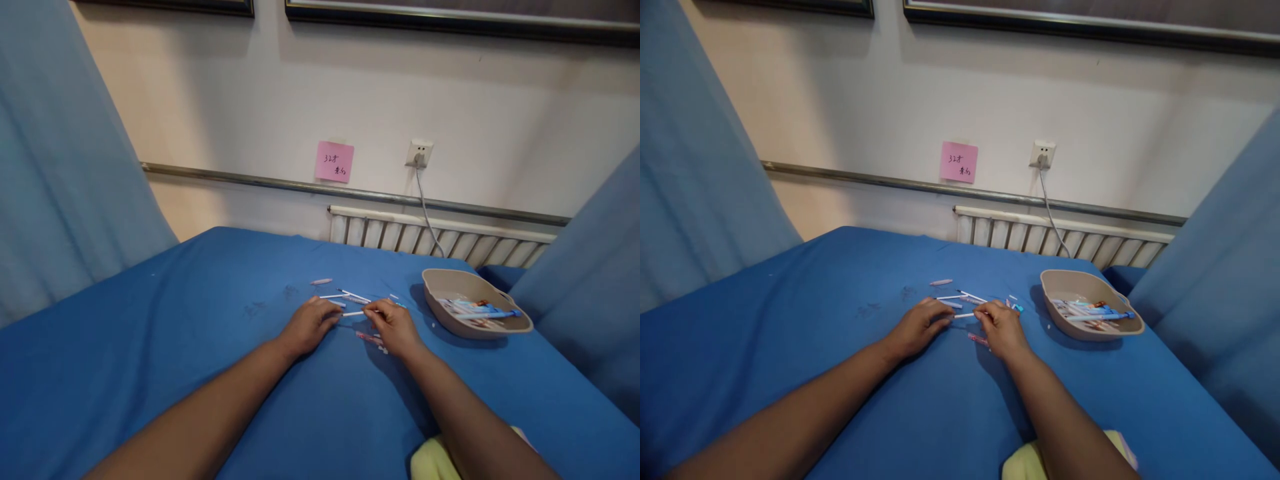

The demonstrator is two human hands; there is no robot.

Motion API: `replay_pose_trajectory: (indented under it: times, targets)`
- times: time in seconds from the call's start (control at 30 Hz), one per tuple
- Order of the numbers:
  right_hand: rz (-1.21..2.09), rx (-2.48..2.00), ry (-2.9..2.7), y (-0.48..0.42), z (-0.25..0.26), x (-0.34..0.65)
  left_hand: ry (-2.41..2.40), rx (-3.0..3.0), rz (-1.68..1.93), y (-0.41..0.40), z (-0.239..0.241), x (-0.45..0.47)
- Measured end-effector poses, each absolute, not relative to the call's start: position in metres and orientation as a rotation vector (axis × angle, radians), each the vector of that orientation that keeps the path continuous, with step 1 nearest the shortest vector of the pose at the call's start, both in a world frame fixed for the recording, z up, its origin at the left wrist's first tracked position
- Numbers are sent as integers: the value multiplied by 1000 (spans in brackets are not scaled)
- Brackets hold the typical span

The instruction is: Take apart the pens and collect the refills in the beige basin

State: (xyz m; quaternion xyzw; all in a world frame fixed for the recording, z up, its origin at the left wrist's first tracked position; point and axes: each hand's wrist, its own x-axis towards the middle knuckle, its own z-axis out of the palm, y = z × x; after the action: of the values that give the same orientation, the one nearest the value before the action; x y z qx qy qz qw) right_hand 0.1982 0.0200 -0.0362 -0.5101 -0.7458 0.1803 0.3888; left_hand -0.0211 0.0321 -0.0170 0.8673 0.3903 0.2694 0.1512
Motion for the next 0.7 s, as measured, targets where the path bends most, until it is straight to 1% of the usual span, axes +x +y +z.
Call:
replay_pose_trajectory:
  times: [0.2,0.53,0.7]
  targets:
    - [712,-1187,-1971,10,-36,185,951,2240,763,16,-18,-3]
    - [764,-1158,-1971,3,-25,185,855,2023,643,7,-12,2]
    - [730,-1296,-1662,18,-25,205,901,1639,749,15,-19,2]
